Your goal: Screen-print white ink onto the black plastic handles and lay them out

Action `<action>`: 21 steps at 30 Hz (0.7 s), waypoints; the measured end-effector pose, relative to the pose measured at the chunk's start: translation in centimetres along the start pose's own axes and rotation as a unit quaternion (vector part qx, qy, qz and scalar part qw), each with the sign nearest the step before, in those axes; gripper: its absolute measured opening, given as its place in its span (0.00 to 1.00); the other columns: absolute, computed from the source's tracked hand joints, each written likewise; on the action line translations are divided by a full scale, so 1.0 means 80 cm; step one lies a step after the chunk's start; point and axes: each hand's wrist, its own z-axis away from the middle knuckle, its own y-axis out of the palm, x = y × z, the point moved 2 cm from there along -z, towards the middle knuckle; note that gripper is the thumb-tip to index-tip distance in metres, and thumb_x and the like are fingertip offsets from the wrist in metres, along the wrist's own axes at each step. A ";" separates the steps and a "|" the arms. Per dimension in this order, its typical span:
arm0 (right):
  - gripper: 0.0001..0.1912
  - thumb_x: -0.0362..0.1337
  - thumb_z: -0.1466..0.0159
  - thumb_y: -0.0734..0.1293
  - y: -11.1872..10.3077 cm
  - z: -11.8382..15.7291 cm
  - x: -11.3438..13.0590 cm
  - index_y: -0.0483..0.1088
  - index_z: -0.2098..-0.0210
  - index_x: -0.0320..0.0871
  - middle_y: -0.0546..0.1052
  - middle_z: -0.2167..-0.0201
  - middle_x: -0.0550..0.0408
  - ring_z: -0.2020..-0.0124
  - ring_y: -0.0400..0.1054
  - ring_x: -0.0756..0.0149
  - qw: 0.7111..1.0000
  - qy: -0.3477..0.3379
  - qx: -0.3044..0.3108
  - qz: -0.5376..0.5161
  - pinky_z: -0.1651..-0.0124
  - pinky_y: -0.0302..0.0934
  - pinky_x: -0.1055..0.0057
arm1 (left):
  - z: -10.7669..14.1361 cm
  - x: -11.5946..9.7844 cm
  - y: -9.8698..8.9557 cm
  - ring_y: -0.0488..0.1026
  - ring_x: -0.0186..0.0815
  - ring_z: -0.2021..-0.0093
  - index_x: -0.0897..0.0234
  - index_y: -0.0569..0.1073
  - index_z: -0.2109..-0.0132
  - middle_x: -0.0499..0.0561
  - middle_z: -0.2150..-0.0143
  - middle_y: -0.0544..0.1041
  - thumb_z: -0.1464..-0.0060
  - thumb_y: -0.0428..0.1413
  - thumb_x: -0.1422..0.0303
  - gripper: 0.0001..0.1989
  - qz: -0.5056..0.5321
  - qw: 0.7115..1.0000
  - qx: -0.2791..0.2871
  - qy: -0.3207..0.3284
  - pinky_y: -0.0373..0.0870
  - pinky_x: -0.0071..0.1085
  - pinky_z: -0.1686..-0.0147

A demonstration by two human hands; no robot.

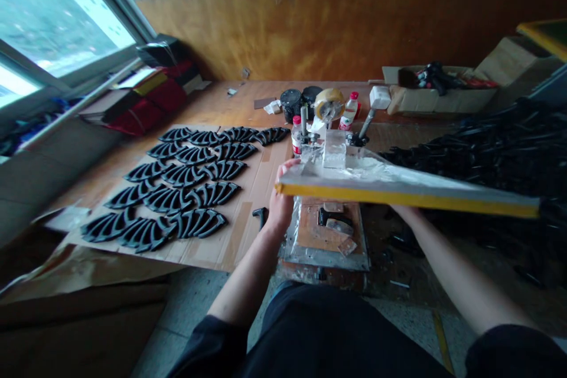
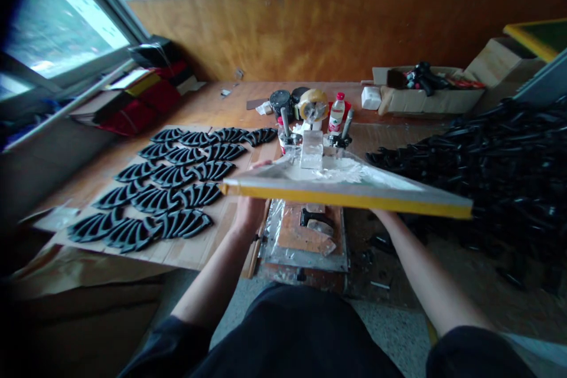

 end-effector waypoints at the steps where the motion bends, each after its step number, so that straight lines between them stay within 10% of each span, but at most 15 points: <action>1: 0.22 0.48 0.34 0.58 0.022 0.018 0.008 0.74 0.71 0.39 0.76 0.73 0.55 0.72 0.67 0.68 0.999 -0.021 0.029 0.011 0.68 0.63 0.75 | -0.007 -0.003 0.005 0.72 0.35 0.59 0.61 0.69 0.50 0.53 0.56 0.74 0.40 0.46 0.48 0.23 0.024 1.000 0.005 0.008 0.71 0.28 0.64; 5: 0.11 0.42 0.39 0.69 0.100 0.071 0.054 0.70 0.71 0.41 0.77 0.65 0.46 0.58 0.69 0.56 0.979 -0.072 0.119 0.152 0.54 0.62 0.65 | 0.005 0.021 0.019 0.75 0.37 0.60 0.63 0.65 0.46 0.56 0.57 0.75 0.41 0.46 0.46 0.27 0.078 0.995 -0.017 -0.058 0.71 0.27 0.69; 11: 0.05 0.36 0.33 0.61 0.118 0.108 0.115 0.65 0.65 0.42 0.74 0.66 0.47 0.61 0.68 0.58 0.986 0.002 0.115 0.122 0.59 0.61 0.66 | 0.117 0.123 0.041 0.75 0.41 0.60 0.66 0.69 0.51 0.61 0.54 0.76 0.50 0.52 0.41 0.33 0.058 0.906 0.134 -0.398 0.72 0.30 0.70; 16: 0.07 0.34 0.32 0.60 0.110 0.129 0.145 0.66 0.67 0.44 0.73 0.66 0.51 0.58 0.66 0.61 0.982 -0.148 0.119 -0.013 0.53 0.61 0.64 | 0.129 0.145 0.024 0.74 0.36 0.62 0.63 0.68 0.54 0.53 0.60 0.76 0.50 0.55 0.45 0.28 0.074 0.929 0.011 -0.363 0.71 0.29 0.68; 21: 0.07 0.31 0.34 0.61 0.068 0.079 0.046 0.71 0.64 0.43 0.76 0.64 0.53 0.58 0.69 0.64 0.996 -0.047 0.065 -0.031 0.53 0.62 0.66 | 0.108 0.152 -0.018 0.70 0.34 0.74 0.63 0.68 0.59 0.48 0.73 0.72 0.46 0.49 0.45 0.24 -0.170 0.941 0.059 -0.287 0.64 0.27 0.76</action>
